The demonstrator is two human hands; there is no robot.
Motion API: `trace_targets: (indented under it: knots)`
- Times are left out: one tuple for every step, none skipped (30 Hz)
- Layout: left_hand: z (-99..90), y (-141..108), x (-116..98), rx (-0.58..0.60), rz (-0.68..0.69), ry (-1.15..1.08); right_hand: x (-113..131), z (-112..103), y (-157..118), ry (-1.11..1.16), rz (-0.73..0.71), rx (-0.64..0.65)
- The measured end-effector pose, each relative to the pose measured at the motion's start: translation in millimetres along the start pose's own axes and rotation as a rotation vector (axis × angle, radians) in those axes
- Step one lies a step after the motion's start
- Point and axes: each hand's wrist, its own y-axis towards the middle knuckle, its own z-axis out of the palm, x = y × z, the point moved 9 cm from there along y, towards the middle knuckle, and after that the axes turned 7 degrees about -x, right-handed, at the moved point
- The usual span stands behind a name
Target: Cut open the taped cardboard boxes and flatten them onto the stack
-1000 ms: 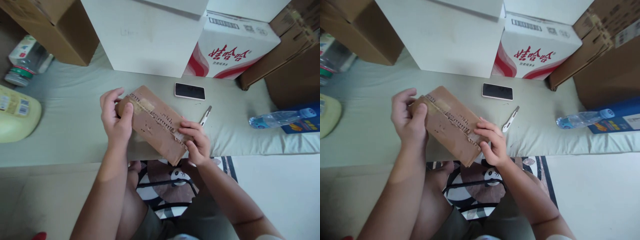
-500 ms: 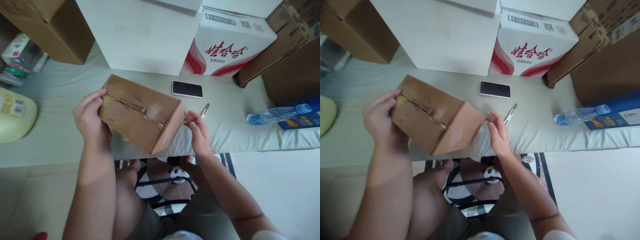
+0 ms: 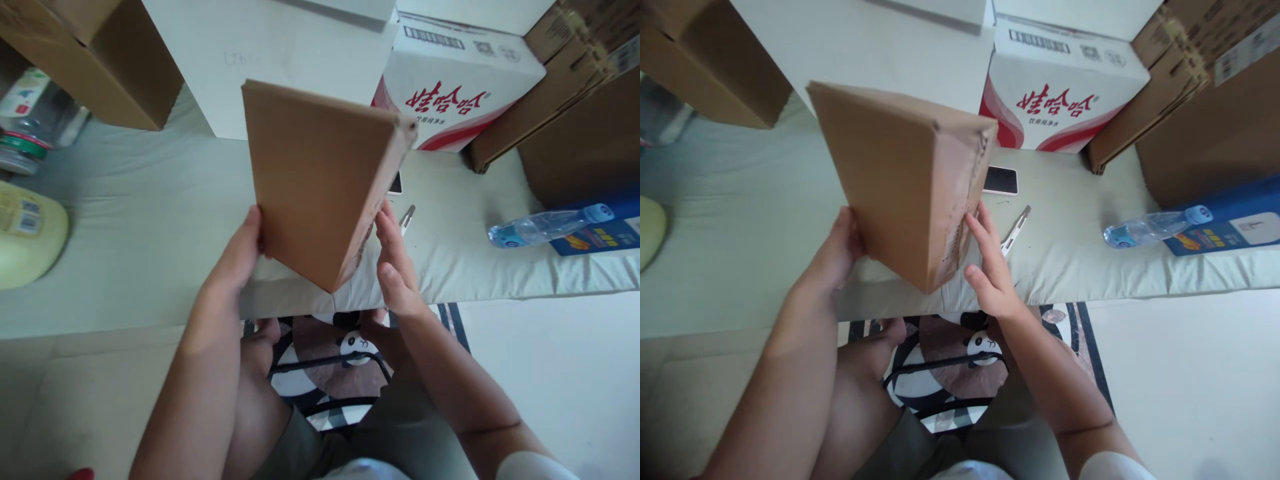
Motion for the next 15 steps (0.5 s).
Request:
trace_targets:
  knots:
    - [5.3,-4,5,0.075,-0.038,0.099,0,-4,2,-0.029,0.005,-0.02]
    - [10.4,-9,11,0.166,-0.087,0.209,0,-8,3,-0.039,0.013,-0.038]
    - [15.5,-16,18,0.277,-0.146,0.332,-1,-12,3,-0.03,0.023,-0.049]
    - [19.9,-25,25,0.401,-0.203,0.458,-3,-14,4,-0.002,0.028,-0.056]
    - [22.0,-33,31,0.507,-0.243,0.578,-4,-16,4,0.036,0.029,-0.061]
    - [22.8,-39,34,0.588,-0.262,0.682,-5,-18,4,0.065,0.03,-0.064]
    - [23.0,-43,34,0.635,-0.255,0.758,-6,-19,4,0.075,0.034,-0.065]
    - [22.9,-42,32,0.641,-0.223,0.811,-7,-19,4,0.065,0.04,-0.065]
    - [22.3,-37,27,0.604,-0.166,0.842,-6,-18,5,0.046,0.045,-0.062]
    - [20.3,-29,19,0.515,-0.087,0.847,-5,-16,5,0.026,0.049,-0.056]
    - [16.2,-19,7,0.384,0.012,0.819,-4,-13,5,0.019,0.05,-0.043]
    - [10.2,-10,-8,0.229,0.135,0.752,-1,-9,5,0.029,0.046,-0.018]
    - [2.0,-5,-24,0.067,0.28,0.646,2,-4,5,0.054,0.041,0.019]
    - [-7.0,-4,-40,-0.071,0.429,0.517,5,2,4,0.085,0.037,0.065]
    - [-14.1,-6,-51,-0.154,0.563,0.387,8,8,3,0.115,0.037,0.117]
